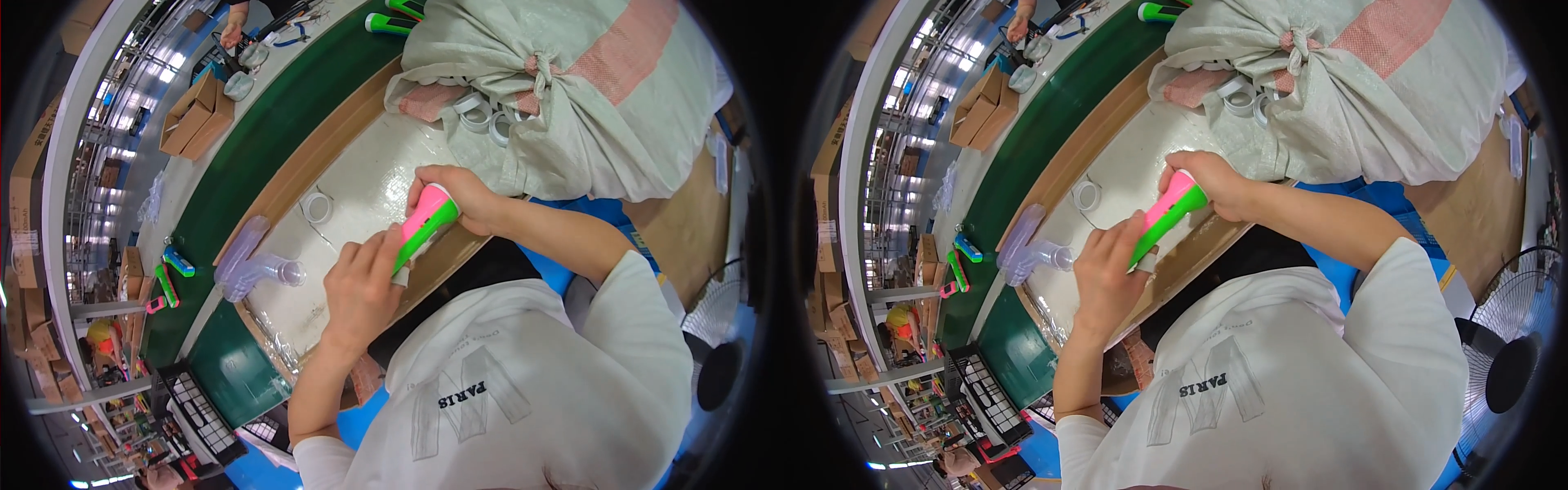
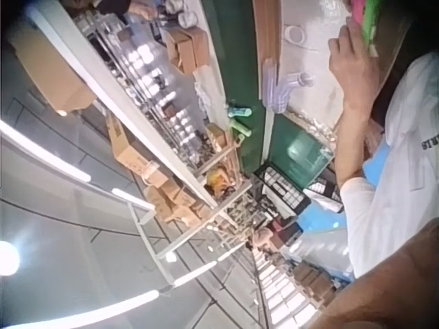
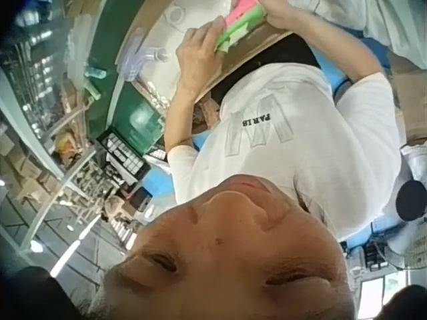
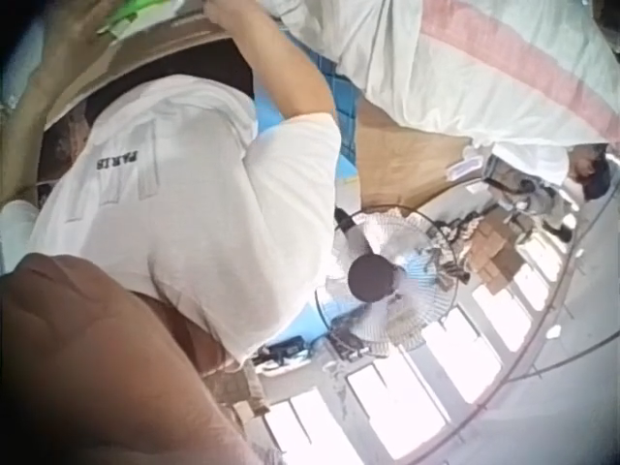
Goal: Manually assembling handheld flashlights by attaching heads and caps to the main bodies.
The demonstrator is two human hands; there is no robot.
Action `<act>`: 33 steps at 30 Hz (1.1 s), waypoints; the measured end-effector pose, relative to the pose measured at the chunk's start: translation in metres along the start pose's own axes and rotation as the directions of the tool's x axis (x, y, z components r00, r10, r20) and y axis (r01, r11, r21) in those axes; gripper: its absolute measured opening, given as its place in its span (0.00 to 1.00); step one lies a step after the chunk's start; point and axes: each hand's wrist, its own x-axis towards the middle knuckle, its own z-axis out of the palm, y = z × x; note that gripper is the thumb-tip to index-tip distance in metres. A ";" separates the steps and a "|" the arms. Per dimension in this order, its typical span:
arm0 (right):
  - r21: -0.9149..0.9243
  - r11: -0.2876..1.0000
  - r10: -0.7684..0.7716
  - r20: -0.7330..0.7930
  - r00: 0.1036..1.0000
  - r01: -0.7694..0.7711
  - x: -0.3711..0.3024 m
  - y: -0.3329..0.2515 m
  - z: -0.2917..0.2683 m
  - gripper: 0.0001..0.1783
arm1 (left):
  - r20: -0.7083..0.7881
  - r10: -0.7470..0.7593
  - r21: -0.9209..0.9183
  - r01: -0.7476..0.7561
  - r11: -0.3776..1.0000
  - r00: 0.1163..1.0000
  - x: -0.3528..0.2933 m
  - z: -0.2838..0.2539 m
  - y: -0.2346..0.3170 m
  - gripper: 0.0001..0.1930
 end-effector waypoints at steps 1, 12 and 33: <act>-0.003 1.000 -0.004 0.004 1.000 0.004 0.003 -0.001 -0.001 0.22 | -0.004 0.000 0.005 0.000 1.000 1.000 -0.001 0.005 -0.006 0.32; 0.108 0.992 -0.058 -0.070 0.996 0.065 -0.017 -0.012 0.014 0.20 | 0.027 -0.074 -0.216 0.078 0.973 0.997 0.005 -0.011 -0.003 0.26; -0.314 -0.001 -0.623 0.743 0.245 0.950 -0.064 -0.035 0.027 0.22 | 0.559 -0.236 -0.782 0.600 0.169 0.795 -0.023 -0.022 -0.015 0.27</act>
